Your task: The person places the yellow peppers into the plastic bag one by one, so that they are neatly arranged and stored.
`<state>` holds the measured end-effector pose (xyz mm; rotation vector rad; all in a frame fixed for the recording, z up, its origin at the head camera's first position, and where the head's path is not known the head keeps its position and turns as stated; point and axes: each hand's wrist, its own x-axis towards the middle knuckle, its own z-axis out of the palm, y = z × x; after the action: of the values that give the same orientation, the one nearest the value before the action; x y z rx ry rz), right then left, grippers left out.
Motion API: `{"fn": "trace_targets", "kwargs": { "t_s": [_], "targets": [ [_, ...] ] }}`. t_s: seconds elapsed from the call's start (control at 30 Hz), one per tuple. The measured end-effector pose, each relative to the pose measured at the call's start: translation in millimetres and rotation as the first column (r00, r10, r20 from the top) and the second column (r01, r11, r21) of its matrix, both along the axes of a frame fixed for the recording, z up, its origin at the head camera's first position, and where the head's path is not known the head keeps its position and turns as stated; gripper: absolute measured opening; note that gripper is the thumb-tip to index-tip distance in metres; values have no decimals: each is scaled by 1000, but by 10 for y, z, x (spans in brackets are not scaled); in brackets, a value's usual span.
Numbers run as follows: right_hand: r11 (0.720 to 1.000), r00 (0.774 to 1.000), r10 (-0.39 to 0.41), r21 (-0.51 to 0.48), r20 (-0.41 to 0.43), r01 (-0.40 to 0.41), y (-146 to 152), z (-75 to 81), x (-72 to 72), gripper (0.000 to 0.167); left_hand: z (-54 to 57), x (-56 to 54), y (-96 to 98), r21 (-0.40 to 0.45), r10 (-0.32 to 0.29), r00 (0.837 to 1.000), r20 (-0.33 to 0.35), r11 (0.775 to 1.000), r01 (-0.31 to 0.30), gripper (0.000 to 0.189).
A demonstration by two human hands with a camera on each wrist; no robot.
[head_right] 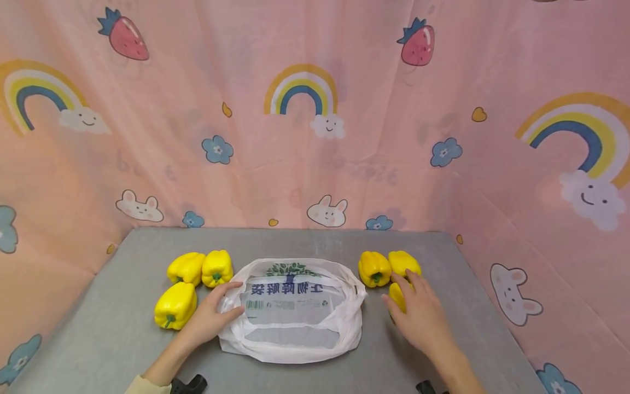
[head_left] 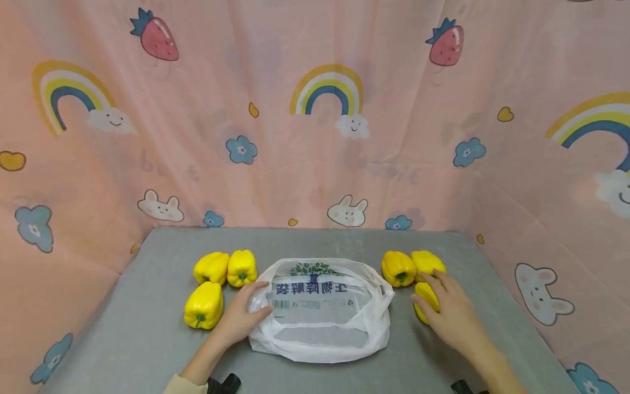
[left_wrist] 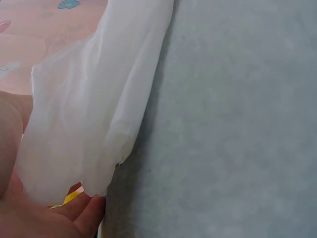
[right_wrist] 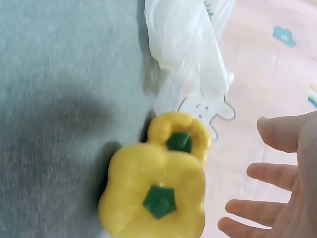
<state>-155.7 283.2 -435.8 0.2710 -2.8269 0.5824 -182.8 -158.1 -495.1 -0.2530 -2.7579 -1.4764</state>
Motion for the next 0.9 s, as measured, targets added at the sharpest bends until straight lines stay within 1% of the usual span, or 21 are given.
{"fn": "trace_targets", "kwargs": {
  "t_s": [0.13,0.27,0.4,0.53,0.63,0.77,0.9],
  "targets": [
    [999,999,-22,-41,44,24,98,-5,-14,60,16,-7,-3,-8,-6,1000,17,1000,6,52],
    [995,998,-13,-97,66,19,210,-18,-37,59,36,-7,-6,-4,1,999,46,1000,-1,52],
    [992,995,-14,-124,98,26,299,-36,-63,59,59,-4,-5,-6,11,998,70,1000,-10,53],
    [990,985,-28,-129,168,50,365,-50,-103,61,63,-8,-9,1,21,997,79,1000,-21,53],
    [985,978,-22,-160,209,56,409,-73,-126,64,73,-4,-8,14,25,997,79,1000,-26,53],
    [977,974,-3,-207,228,51,454,-104,-137,63,88,1,-3,30,19,997,77,999,-21,52],
    [973,969,9,-227,248,49,483,-115,-138,63,86,0,-6,37,13,997,73,999,-15,53]
  ]
}}
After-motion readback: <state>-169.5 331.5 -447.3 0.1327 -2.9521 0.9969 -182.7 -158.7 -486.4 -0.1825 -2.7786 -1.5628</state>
